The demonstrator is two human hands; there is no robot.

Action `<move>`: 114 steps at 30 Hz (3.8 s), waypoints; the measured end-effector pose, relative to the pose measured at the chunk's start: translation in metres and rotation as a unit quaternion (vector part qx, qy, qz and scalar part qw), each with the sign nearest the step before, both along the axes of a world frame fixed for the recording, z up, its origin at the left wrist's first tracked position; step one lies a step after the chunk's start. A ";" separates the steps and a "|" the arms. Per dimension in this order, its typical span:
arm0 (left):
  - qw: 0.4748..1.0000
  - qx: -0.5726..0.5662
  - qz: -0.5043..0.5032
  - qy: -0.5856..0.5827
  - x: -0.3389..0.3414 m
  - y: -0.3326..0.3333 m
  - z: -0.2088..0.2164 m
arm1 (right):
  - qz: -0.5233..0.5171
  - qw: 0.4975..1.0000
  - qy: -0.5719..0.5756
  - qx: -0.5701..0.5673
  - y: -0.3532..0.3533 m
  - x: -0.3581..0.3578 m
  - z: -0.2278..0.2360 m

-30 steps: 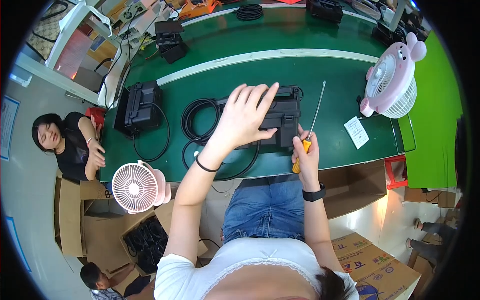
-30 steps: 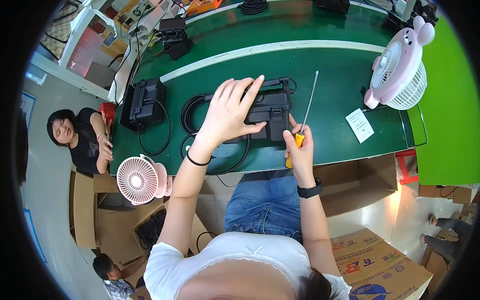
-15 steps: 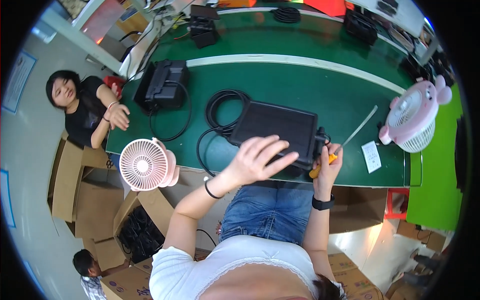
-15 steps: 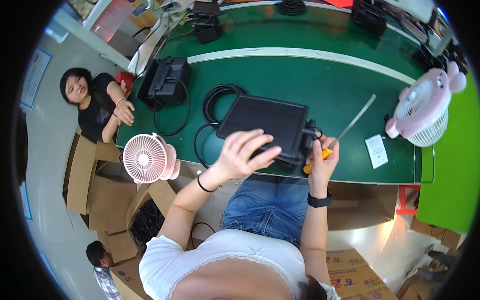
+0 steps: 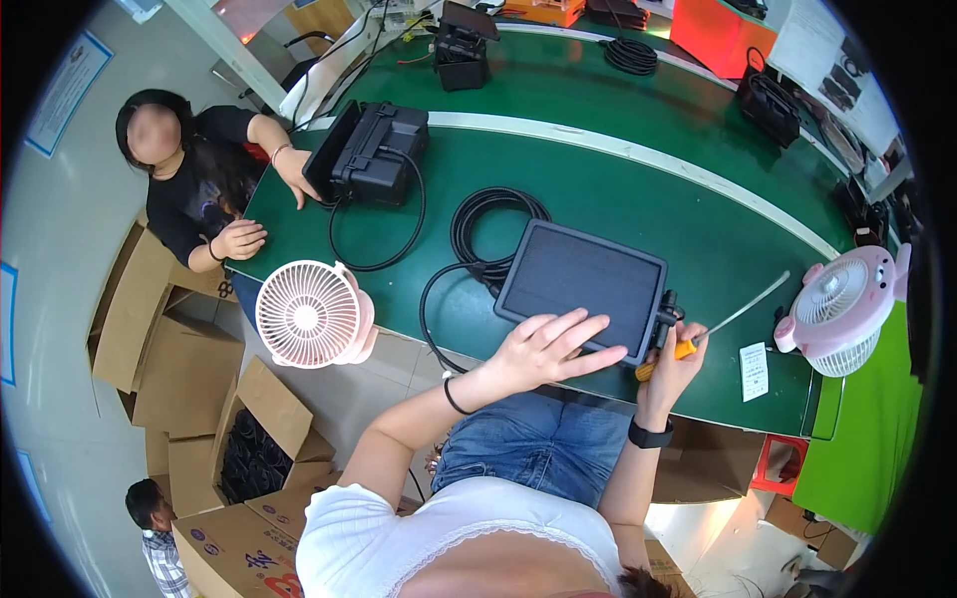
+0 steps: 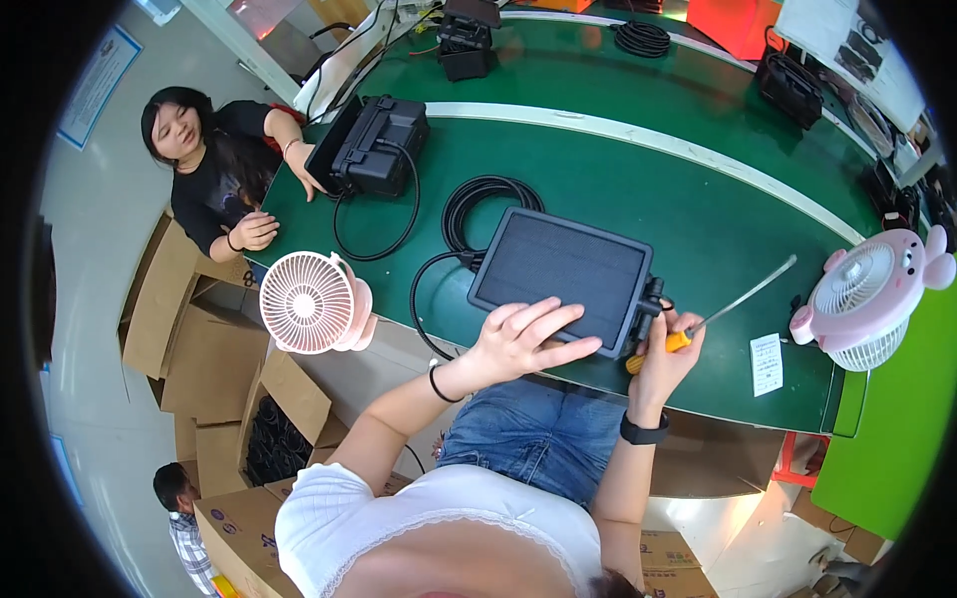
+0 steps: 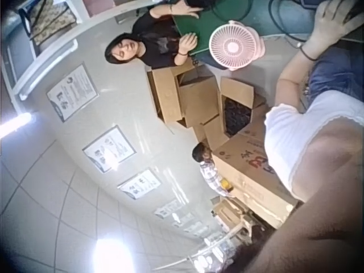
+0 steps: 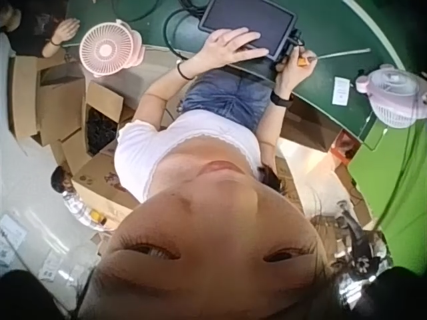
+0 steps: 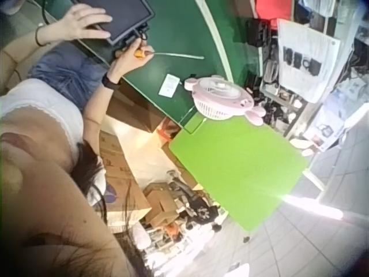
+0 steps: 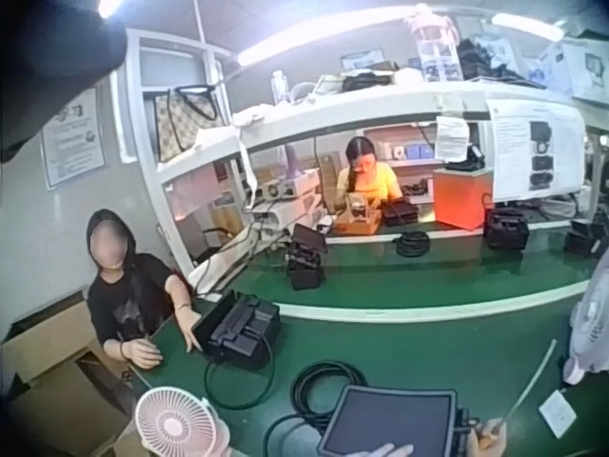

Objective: Assembling or disassembling electronic solar component boxes using a manual screwdriver.

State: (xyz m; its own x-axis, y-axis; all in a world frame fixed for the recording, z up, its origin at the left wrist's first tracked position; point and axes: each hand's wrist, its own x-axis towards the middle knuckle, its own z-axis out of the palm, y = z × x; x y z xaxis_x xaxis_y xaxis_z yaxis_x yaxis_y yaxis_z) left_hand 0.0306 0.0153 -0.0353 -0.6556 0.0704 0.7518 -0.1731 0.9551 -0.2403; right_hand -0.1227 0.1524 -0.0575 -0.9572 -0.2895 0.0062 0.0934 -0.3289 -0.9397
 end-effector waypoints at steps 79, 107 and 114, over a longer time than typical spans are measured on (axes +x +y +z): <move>0.890 0.328 0.315 0.037 -0.149 -0.439 0.002 | 0.096 0.977 0.018 0.188 -0.011 -0.009 -0.008; 0.910 0.411 -0.037 0.044 -0.061 0.069 0.008 | 0.071 0.995 0.076 0.009 0.008 0.018 -0.021; 0.920 0.273 -0.270 0.071 0.017 0.060 0.030 | 0.100 0.992 -0.045 0.059 0.030 0.001 -0.008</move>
